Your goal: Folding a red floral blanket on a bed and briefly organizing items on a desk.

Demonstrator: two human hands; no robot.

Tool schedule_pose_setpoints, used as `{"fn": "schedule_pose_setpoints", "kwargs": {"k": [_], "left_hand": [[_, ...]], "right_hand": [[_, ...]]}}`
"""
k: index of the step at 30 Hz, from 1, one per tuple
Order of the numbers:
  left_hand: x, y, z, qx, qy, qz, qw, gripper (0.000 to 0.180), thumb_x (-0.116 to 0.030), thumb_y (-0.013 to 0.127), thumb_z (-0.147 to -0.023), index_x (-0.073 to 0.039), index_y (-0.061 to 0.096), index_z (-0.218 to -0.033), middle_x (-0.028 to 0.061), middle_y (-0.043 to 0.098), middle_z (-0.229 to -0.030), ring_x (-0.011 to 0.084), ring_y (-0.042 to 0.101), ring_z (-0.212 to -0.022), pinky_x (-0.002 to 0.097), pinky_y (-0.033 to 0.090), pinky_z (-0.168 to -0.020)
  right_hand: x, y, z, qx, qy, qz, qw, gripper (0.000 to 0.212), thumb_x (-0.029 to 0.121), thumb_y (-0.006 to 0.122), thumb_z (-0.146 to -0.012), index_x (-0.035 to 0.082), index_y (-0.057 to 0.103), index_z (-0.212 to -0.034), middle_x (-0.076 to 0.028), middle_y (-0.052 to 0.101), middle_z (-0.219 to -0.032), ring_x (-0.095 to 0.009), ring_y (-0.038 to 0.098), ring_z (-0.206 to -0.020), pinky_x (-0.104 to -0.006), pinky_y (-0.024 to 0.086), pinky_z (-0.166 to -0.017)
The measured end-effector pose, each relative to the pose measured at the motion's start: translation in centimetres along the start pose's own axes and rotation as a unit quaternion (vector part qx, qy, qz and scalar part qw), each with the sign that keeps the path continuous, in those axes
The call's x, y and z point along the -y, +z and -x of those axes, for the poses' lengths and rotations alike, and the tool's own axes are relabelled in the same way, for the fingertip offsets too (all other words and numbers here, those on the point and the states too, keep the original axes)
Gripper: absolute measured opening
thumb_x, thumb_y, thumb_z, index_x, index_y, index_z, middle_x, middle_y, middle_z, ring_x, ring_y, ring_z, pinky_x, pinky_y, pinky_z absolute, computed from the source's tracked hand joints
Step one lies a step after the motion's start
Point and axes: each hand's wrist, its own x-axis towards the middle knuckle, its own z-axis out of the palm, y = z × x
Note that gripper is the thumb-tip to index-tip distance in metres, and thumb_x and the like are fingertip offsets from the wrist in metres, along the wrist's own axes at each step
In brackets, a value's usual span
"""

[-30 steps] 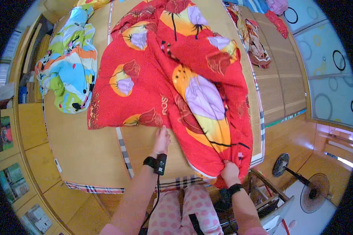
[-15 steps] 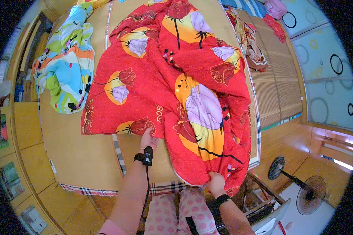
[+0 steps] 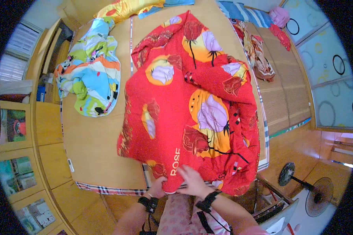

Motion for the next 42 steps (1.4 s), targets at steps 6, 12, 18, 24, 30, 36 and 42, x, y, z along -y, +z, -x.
{"fn": "schedule_pose_setpoints", "kwargs": {"k": [6,12,18,24,30,36,42], "left_hand": [[0.1,1.1,3.5,0.171,-0.014,-0.069,0.983,0.036,-0.025,0.042,-0.103,-0.006,0.052,-0.132,0.0088,0.060,-0.130,0.0224,0.059,-0.120,0.0453,0.044,-0.106],[-4.5,5.8,7.0,0.163,0.111,0.198,0.960,0.052,-0.049,0.054,-0.095,-0.012,0.054,-0.131,0.0110,0.060,-0.132,0.0269,0.060,-0.116,0.0483,0.044,-0.104],[-7.8,0.7,6.8,-0.018,0.250,0.283,0.926,0.041,-0.029,0.056,-0.089,-0.001,0.060,-0.119,0.0155,0.066,-0.118,0.0352,0.063,-0.107,0.0493,0.048,-0.100],[-10.5,4.9,12.9,-0.010,0.423,0.074,0.903,0.037,-0.002,0.049,-0.081,-0.005,0.056,-0.117,0.0081,0.065,-0.106,0.0213,0.064,-0.092,0.0388,0.053,-0.087],[-5.3,13.0,21.9,0.178,0.391,-0.570,0.700,0.047,0.004,0.046,-0.082,-0.001,0.062,-0.126,0.0135,0.067,-0.119,0.0206,0.063,-0.107,0.0312,0.049,-0.094],[0.5,14.3,20.6,0.245,0.327,-0.683,0.606,0.032,-0.005,0.052,-0.089,-0.003,0.066,-0.118,0.0160,0.069,-0.113,0.0249,0.064,-0.109,0.0344,0.047,-0.096],[-1.0,12.7,16.4,0.057,0.317,-0.486,0.813,0.061,-0.041,0.063,-0.094,-0.002,0.046,-0.137,0.0092,0.067,-0.099,0.0169,0.063,-0.092,0.0289,0.050,-0.083]], "right_hand": [[6.6,0.1,1.3,-0.074,0.052,-0.037,0.995,0.063,0.011,0.074,-0.071,0.006,0.052,-0.130,-0.021,0.064,-0.112,-0.038,0.063,-0.106,-0.0427,0.051,-0.090],[10.8,-7.5,2.9,-0.121,0.016,-0.004,0.993,0.045,0.006,0.065,-0.069,0.006,0.066,-0.114,-0.018,0.069,-0.105,-0.035,0.066,-0.101,-0.0422,0.053,-0.088],[16.8,-11.6,9.6,0.008,-0.053,0.014,0.998,0.045,0.008,0.064,-0.068,0.006,0.067,-0.113,-0.017,0.070,-0.101,-0.035,0.067,-0.096,-0.0440,0.054,-0.084],[15.4,-9.1,14.2,0.190,0.111,0.041,0.975,0.063,0.018,0.070,-0.079,0.006,0.048,-0.137,-0.023,0.063,-0.120,-0.038,0.064,-0.107,-0.0411,0.052,-0.093],[17.2,-12.1,9.9,-0.123,0.130,-0.377,0.909,0.065,0.026,0.069,-0.091,-0.004,0.042,-0.141,-0.015,0.052,-0.138,-0.021,0.049,-0.128,-0.0350,0.041,-0.107],[14.9,-12.4,9.3,-0.194,0.200,-0.517,0.809,0.037,0.006,0.066,-0.085,0.001,0.061,-0.122,-0.004,0.066,-0.116,-0.017,0.061,-0.103,-0.0333,0.048,-0.093],[11.9,-9.1,13.7,-0.114,0.111,-0.288,0.944,0.041,0.004,0.065,-0.085,0.002,0.059,-0.125,-0.008,0.065,-0.123,-0.016,0.062,-0.110,-0.0330,0.050,-0.094]]}}
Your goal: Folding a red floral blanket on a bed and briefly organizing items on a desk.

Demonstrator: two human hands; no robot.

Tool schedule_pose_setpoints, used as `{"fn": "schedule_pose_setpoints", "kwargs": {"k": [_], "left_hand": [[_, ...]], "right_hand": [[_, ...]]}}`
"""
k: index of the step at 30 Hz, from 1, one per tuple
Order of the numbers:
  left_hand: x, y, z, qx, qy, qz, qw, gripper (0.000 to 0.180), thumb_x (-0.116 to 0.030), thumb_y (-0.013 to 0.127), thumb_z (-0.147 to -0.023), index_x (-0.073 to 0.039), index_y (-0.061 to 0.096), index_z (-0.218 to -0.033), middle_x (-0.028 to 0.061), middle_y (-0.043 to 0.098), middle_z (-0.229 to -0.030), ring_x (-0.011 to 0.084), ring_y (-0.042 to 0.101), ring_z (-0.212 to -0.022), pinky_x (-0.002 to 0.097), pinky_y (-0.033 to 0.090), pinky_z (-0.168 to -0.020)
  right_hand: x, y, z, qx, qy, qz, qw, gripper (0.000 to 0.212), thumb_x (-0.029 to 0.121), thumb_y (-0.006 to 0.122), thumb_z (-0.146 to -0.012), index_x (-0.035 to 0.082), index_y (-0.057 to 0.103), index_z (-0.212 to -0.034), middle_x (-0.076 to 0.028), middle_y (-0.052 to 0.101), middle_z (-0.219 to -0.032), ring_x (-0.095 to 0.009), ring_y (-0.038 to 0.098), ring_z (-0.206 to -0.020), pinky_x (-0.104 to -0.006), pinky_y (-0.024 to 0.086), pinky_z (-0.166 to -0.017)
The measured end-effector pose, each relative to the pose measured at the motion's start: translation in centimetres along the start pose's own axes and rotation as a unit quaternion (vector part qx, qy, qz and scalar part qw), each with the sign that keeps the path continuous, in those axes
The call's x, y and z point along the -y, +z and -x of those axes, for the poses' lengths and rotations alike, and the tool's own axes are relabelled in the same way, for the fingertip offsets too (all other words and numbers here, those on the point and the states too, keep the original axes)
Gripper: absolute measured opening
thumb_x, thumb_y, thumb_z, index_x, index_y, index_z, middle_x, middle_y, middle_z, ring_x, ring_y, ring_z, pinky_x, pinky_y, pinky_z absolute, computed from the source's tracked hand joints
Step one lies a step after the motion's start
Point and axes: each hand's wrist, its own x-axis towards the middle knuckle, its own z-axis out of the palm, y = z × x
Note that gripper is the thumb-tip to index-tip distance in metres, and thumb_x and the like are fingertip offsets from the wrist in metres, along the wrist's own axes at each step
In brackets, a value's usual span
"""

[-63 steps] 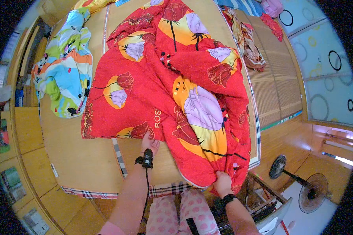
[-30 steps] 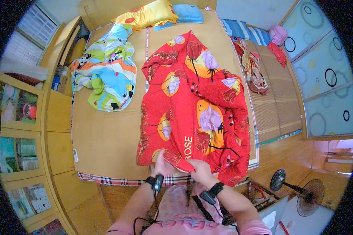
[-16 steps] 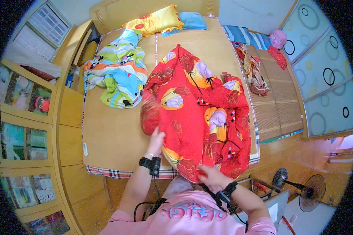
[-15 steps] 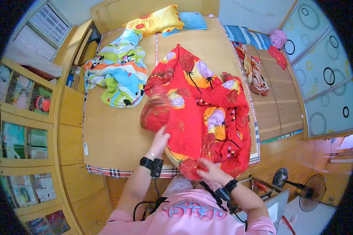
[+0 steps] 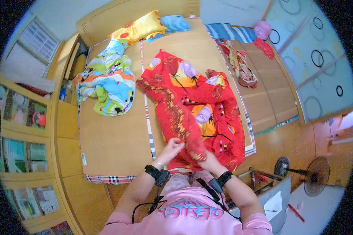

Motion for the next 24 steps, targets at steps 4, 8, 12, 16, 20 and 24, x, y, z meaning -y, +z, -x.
{"fn": "schedule_pose_setpoints", "kwargs": {"k": [4,8,12,16,20,24], "left_hand": [[-0.4,0.6,-2.9,-0.031,-0.088,0.079,0.992,0.105,-0.050,0.069,-0.086,0.009,0.009,-0.151,0.0246,0.030,-0.151,0.0307,0.030,-0.141,0.0349,0.030,-0.114],[10.6,-0.6,-5.1,-0.107,-0.229,-0.013,0.968,0.088,-0.027,0.068,-0.087,0.006,0.017,-0.150,0.0234,0.035,-0.150,0.0334,0.036,-0.138,0.0375,0.034,-0.113],[8.2,0.7,-4.2,-0.042,-0.150,0.179,0.971,0.065,-0.003,0.055,-0.085,0.001,0.032,-0.146,0.0183,0.053,-0.135,0.0319,0.053,-0.124,0.0399,0.045,-0.104],[-1.9,3.1,-6.5,-0.103,0.014,0.215,0.971,0.062,0.012,0.039,-0.081,-0.006,0.048,-0.140,0.0106,0.062,-0.116,0.0259,0.061,-0.107,0.0389,0.052,-0.093],[-6.7,8.0,-7.1,-0.019,0.105,-0.026,0.994,0.056,0.007,0.046,-0.084,-0.003,0.052,-0.138,0.0130,0.064,-0.121,0.0263,0.060,-0.113,0.0365,0.047,-0.099],[-6.5,16.6,-5.5,0.148,0.249,-0.205,0.935,0.053,0.007,0.047,-0.084,-0.003,0.055,-0.136,0.0184,0.060,-0.128,0.0236,0.061,-0.110,0.0337,0.046,-0.100]], "right_hand": [[1.1,1.9,2.8,0.090,-0.115,0.218,0.965,0.055,0.011,0.074,-0.072,0.007,0.060,-0.124,-0.015,0.065,-0.105,-0.034,0.063,-0.100,-0.0429,0.051,-0.086],[3.4,2.7,3.9,0.141,-0.155,0.279,0.937,0.068,0.001,0.068,-0.063,0.011,0.057,-0.130,-0.015,0.061,-0.103,-0.036,0.059,-0.102,-0.0449,0.049,-0.087],[1.1,-0.8,5.5,0.102,-0.108,0.242,0.959,0.062,0.008,0.070,-0.070,0.010,0.056,-0.130,-0.017,0.062,-0.104,-0.037,0.061,-0.101,-0.0456,0.050,-0.086],[-2.0,-4.2,6.7,0.030,-0.086,0.145,0.985,0.056,0.025,0.072,-0.082,0.007,0.054,-0.131,-0.020,0.065,-0.105,-0.035,0.064,-0.097,-0.0434,0.051,-0.084],[-2.6,-9.4,5.6,0.041,0.051,0.038,0.997,0.052,0.032,0.065,-0.092,0.002,0.052,-0.133,-0.017,0.066,-0.113,-0.025,0.064,-0.103,-0.0356,0.051,-0.090],[-5.9,-15.6,4.5,-0.091,0.031,-0.023,0.995,0.045,0.033,0.056,-0.100,0.000,0.055,-0.129,-0.013,0.066,-0.113,-0.022,0.061,-0.107,-0.0337,0.048,-0.095]]}}
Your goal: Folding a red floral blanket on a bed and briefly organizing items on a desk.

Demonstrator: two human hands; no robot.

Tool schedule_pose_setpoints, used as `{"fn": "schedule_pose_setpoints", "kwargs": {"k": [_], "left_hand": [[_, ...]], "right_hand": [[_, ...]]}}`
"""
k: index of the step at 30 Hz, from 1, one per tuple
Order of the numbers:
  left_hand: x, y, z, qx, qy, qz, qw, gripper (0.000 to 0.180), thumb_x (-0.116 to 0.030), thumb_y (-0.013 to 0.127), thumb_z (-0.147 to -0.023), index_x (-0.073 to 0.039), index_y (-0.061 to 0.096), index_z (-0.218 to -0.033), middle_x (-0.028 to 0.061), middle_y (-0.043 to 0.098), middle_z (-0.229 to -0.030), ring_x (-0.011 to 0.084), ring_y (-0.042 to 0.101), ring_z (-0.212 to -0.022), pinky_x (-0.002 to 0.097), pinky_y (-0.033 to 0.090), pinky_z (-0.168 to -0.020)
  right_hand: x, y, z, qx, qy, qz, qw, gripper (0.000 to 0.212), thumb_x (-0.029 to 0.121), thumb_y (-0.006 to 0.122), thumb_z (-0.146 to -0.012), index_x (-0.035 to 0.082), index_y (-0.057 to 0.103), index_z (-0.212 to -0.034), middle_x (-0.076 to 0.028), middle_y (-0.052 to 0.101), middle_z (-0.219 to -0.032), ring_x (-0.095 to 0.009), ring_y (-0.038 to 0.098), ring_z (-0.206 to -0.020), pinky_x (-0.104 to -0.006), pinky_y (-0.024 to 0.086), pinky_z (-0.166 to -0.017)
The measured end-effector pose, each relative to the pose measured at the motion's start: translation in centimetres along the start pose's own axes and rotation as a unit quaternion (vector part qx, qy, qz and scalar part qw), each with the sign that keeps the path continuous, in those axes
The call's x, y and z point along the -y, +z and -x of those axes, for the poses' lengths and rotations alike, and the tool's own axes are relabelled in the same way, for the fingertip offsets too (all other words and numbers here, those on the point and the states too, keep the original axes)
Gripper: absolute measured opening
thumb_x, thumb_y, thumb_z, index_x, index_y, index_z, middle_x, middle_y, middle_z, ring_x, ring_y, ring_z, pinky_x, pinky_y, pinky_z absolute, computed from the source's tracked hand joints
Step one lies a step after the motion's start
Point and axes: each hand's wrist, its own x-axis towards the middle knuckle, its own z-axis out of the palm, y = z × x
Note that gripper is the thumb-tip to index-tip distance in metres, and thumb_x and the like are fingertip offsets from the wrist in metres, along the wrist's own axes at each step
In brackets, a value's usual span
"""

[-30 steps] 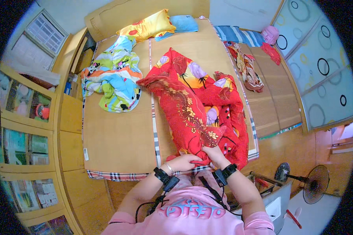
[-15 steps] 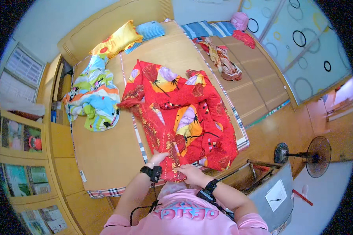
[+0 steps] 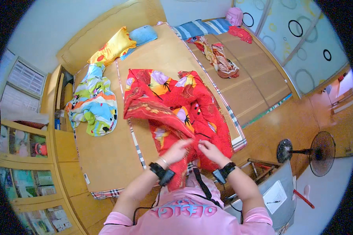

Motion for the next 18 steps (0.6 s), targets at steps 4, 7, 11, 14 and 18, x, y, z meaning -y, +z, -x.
{"fn": "schedule_pose_setpoints", "kwargs": {"k": [4,7,11,14,18], "left_hand": [[-2.1,4.8,1.0,0.131,-0.007,-0.021,0.991,0.052,0.005,0.046,-0.085,-0.008,0.056,-0.135,0.0196,0.058,-0.116,0.0336,0.059,-0.109,0.0401,0.046,-0.098],[-3.0,5.3,2.5,0.180,-0.032,-0.029,0.983,0.053,0.003,0.045,-0.086,-0.012,0.057,-0.135,0.0209,0.057,-0.110,0.0353,0.060,-0.103,0.0411,0.046,-0.096],[-3.1,5.2,4.1,0.252,-0.073,-0.069,0.962,0.056,0.000,0.049,-0.083,-0.017,0.058,-0.135,0.0188,0.059,-0.109,0.0350,0.060,-0.103,0.0394,0.046,-0.095],[-3.4,5.2,5.3,0.261,-0.084,-0.069,0.959,0.059,0.002,0.049,-0.081,-0.017,0.058,-0.136,0.0178,0.059,-0.108,0.0342,0.060,-0.102,0.0382,0.047,-0.094],[-2.7,5.2,8.6,0.273,-0.105,-0.041,0.955,0.060,0.004,0.050,-0.080,-0.017,0.057,-0.137,0.0174,0.057,-0.104,0.0331,0.058,-0.100,0.0374,0.047,-0.092]], "right_hand": [[-0.8,-4.6,-1.7,0.044,0.032,0.021,0.998,0.053,0.038,0.057,-0.098,-0.001,0.052,-0.134,-0.014,0.065,-0.114,-0.020,0.061,-0.105,-0.0323,0.049,-0.092],[-1.2,-5.0,-3.5,0.092,0.089,0.008,0.992,0.070,0.046,0.064,-0.093,-0.002,0.045,-0.140,-0.016,0.064,-0.114,-0.021,0.062,-0.103,-0.0318,0.049,-0.089],[2.3,-2.4,-5.8,0.192,0.104,0.128,0.967,0.100,0.054,0.073,-0.082,-0.004,0.028,-0.149,-0.020,0.061,-0.122,-0.023,0.060,-0.112,-0.0351,0.047,-0.097],[1.2,0.4,-7.4,0.241,0.028,0.192,0.951,0.110,0.056,0.077,-0.075,-0.005,0.024,-0.149,-0.029,0.053,-0.131,-0.035,0.055,-0.122,-0.0376,0.044,-0.102],[4.4,4.4,-8.0,0.242,0.035,0.376,0.894,0.128,0.054,0.083,-0.064,-0.003,0.009,-0.153,-0.041,0.034,-0.141,-0.047,0.047,-0.127,-0.0419,0.042,-0.106]]}}
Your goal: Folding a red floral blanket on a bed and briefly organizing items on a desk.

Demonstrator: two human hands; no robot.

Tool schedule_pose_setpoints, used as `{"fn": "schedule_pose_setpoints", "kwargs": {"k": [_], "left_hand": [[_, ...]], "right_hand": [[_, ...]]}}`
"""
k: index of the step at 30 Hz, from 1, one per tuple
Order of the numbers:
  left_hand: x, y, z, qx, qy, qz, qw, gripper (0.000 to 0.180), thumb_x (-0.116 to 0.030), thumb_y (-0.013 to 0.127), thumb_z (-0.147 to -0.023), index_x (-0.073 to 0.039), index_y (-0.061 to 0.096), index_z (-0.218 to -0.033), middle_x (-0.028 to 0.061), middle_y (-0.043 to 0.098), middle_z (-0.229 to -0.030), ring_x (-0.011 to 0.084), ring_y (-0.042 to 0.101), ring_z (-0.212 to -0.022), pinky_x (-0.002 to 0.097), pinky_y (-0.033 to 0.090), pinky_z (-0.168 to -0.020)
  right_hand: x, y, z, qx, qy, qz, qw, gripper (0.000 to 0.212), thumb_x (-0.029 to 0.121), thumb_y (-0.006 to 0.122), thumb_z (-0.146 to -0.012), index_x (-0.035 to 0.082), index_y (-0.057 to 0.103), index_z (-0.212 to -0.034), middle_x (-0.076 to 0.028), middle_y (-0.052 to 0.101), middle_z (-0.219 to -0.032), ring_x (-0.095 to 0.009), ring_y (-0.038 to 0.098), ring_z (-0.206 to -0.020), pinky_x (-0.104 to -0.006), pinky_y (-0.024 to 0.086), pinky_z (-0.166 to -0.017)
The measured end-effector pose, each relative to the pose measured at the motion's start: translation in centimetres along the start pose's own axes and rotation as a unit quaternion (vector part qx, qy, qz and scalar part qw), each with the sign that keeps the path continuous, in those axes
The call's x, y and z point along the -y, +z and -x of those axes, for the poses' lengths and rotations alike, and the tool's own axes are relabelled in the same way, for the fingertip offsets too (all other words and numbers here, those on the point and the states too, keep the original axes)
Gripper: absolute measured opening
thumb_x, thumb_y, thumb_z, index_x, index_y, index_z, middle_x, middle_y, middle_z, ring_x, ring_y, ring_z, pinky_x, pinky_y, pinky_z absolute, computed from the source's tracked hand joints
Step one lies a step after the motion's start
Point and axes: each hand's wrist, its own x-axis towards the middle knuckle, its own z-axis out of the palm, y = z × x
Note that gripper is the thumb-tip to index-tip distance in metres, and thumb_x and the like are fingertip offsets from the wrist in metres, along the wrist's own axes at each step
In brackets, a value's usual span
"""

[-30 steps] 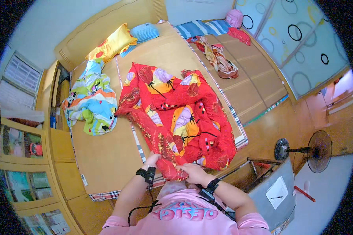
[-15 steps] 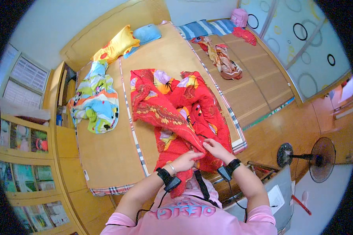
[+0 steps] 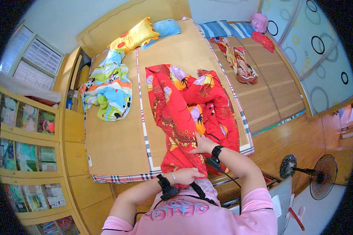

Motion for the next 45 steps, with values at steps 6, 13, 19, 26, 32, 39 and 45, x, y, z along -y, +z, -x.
{"fn": "schedule_pose_setpoints", "kwargs": {"k": [6,13,19,26,32,39,45], "left_hand": [[1.1,-1.0,6.3,-0.021,0.053,-0.027,0.998,0.058,0.003,0.050,-0.082,-0.016,0.057,-0.136,0.0189,0.055,-0.101,0.0340,0.058,-0.097,0.0381,0.047,-0.088],[6.1,-2.3,18.5,-0.077,0.047,-0.020,0.996,0.052,0.003,0.047,-0.081,-0.013,0.063,-0.128,0.0215,0.059,-0.109,0.0369,0.058,-0.106,0.0394,0.045,-0.095],[17.6,-3.4,32.4,-0.316,-0.033,0.342,0.884,0.045,0.009,0.042,-0.081,-0.003,0.063,-0.119,0.0058,0.063,-0.113,0.0148,0.058,-0.099,0.0306,0.048,-0.091],[27.9,-5.4,49.2,-0.698,0.018,0.495,0.517,0.034,-0.010,0.046,-0.097,-0.002,0.052,-0.129,0.0080,0.060,-0.121,0.0170,0.056,-0.111,0.0329,0.044,-0.099],[31.8,-7.8,53.9,-0.765,0.018,0.453,0.458,0.038,-0.015,0.047,-0.097,-0.002,0.049,-0.133,0.0105,0.058,-0.127,0.0224,0.057,-0.114,0.0386,0.047,-0.098],[33.8,-7.9,49.0,-0.767,-0.001,0.483,0.422,0.044,-0.013,0.050,-0.096,-0.003,0.043,-0.138,0.0123,0.055,-0.128,0.0235,0.056,-0.114,0.0392,0.047,-0.097],[32.4,-8.3,36.4,-0.647,-0.164,0.422,0.614,0.053,-0.017,0.056,-0.096,0.000,0.039,-0.143,0.0131,0.053,-0.129,0.0217,0.051,-0.116,0.0341,0.041,-0.100]], "right_hand": [[8.2,1.4,-3.6,0.020,0.015,0.154,0.988,0.124,0.056,0.084,-0.061,-0.004,0.021,-0.149,-0.038,0.039,-0.139,-0.047,0.050,-0.125,-0.0454,0.047,-0.100],[13.1,8.5,-10.0,-0.010,0.098,0.246,0.964,0.025,0.020,0.065,-0.076,0.004,0.076,-0.092,-0.020,0.072,-0.099,-0.032,0.071,-0.092,-0.0438,0.056,-0.081],[23.9,9.6,-17.2,-0.171,-0.100,-0.178,0.964,0.037,0.013,0.055,-0.088,0.001,0.063,-0.123,-0.016,0.070,-0.113,-0.029,0.068,-0.102,-0.0364,0.054,-0.086],[55.9,9.8,-17.3,0.075,-0.264,-0.573,0.772,0.053,0.003,0.050,-0.093,0.006,0.040,-0.145,-0.007,0.062,-0.119,-0.015,0.062,-0.101,-0.0305,0.052,-0.089],[64.7,15.1,-19.4,0.066,-0.303,-0.294,0.904,0.061,0.031,0.058,-0.096,0.003,0.036,-0.146,-0.022,0.055,-0.135,-0.029,0.053,-0.125,-0.0338,0.043,-0.104],[45.6,19.6,-20.2,0.111,-0.056,-0.236,0.964,0.054,0.030,0.060,-0.096,0.001,0.046,-0.139,-0.016,0.062,-0.126,-0.023,0.059,-0.114,-0.0331,0.047,-0.099],[23.4,22.6,-13.7,-0.102,0.117,-0.297,0.942,0.049,0.032,0.061,-0.090,-0.001,0.059,-0.126,-0.019,0.067,-0.114,-0.027,0.066,-0.102,-0.0367,0.051,-0.090]]}}
